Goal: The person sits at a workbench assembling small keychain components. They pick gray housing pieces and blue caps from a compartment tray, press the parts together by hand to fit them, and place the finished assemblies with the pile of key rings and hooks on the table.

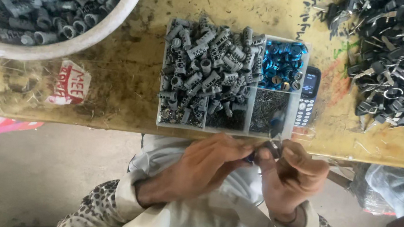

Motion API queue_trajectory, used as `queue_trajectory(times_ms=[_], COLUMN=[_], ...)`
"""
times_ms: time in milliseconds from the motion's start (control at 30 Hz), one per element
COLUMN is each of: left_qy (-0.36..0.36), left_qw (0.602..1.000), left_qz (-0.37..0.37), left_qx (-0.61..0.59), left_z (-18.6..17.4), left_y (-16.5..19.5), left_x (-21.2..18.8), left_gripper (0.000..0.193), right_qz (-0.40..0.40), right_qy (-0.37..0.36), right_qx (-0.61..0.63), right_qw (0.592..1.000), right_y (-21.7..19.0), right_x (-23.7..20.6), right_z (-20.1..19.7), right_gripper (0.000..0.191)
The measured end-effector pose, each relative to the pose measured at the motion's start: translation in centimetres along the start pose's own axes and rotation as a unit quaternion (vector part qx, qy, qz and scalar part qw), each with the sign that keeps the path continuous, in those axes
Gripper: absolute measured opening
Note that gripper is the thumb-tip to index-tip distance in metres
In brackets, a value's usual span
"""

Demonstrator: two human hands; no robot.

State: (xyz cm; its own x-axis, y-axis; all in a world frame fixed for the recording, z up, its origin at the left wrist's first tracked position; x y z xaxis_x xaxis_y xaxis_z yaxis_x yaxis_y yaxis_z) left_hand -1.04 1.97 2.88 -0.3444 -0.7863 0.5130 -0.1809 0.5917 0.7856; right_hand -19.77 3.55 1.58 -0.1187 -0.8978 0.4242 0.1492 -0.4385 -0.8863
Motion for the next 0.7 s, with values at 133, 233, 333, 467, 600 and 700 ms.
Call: queue_trajectory(times_ms=[133, 233, 333, 467, 600, 700], left_qy=[0.0, 0.012, 0.022, 0.031, 0.027, 0.01], left_qw=[1.0, 1.0, 0.995, 0.973, 0.867, 0.941], left_qz=[-0.009, -0.025, -0.077, -0.196, -0.394, -0.229], left_qx=[-0.001, -0.006, -0.056, -0.119, -0.305, -0.248], left_z=[-0.3, -0.6, -0.4, -0.1, 0.6, -0.8], left_y=[-0.4, -0.8, -1.8, -2.9, -4.4, -3.2], left_x=[-0.2, -0.6, -1.3, -2.7, -4.1, -3.3], left_gripper=[0.035, 0.035, 0.034, 0.029, 0.023, 0.023], right_qz=[-0.011, -0.003, 0.038, 0.019, 0.059, 0.134], right_qy=[0.049, 0.023, -0.036, -0.14, -0.253, -0.375], right_qx=[-0.037, -0.094, -0.194, -0.241, -0.331, -0.364], right_qw=[0.998, 0.995, 0.98, 0.96, 0.907, 0.842], right_y=[-0.5, -0.8, -1.1, -1.5, -1.1, -1.0], right_x=[-0.9, -1.2, -0.3, 0.6, 0.6, 2.1], right_z=[-0.1, 0.4, 1.4, 3.8, 5.4, 5.2], right_gripper=[0.037, 0.042, 0.047, 0.045, 0.069, 0.065])
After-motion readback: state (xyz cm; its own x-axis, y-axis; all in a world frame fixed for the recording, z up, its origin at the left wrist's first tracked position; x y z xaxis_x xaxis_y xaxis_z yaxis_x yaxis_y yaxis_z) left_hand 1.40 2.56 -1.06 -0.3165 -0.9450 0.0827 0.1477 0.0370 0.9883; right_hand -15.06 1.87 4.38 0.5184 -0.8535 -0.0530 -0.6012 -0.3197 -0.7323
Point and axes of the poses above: each hand's wrist, its own x-axis towards the middle knuckle, its own z-axis out of the palm, y = z × x, the point moved 5 cm from there along x, towards the middle knuckle, and after that the axes turned 13 degrees about x, right-handed, at the moved point
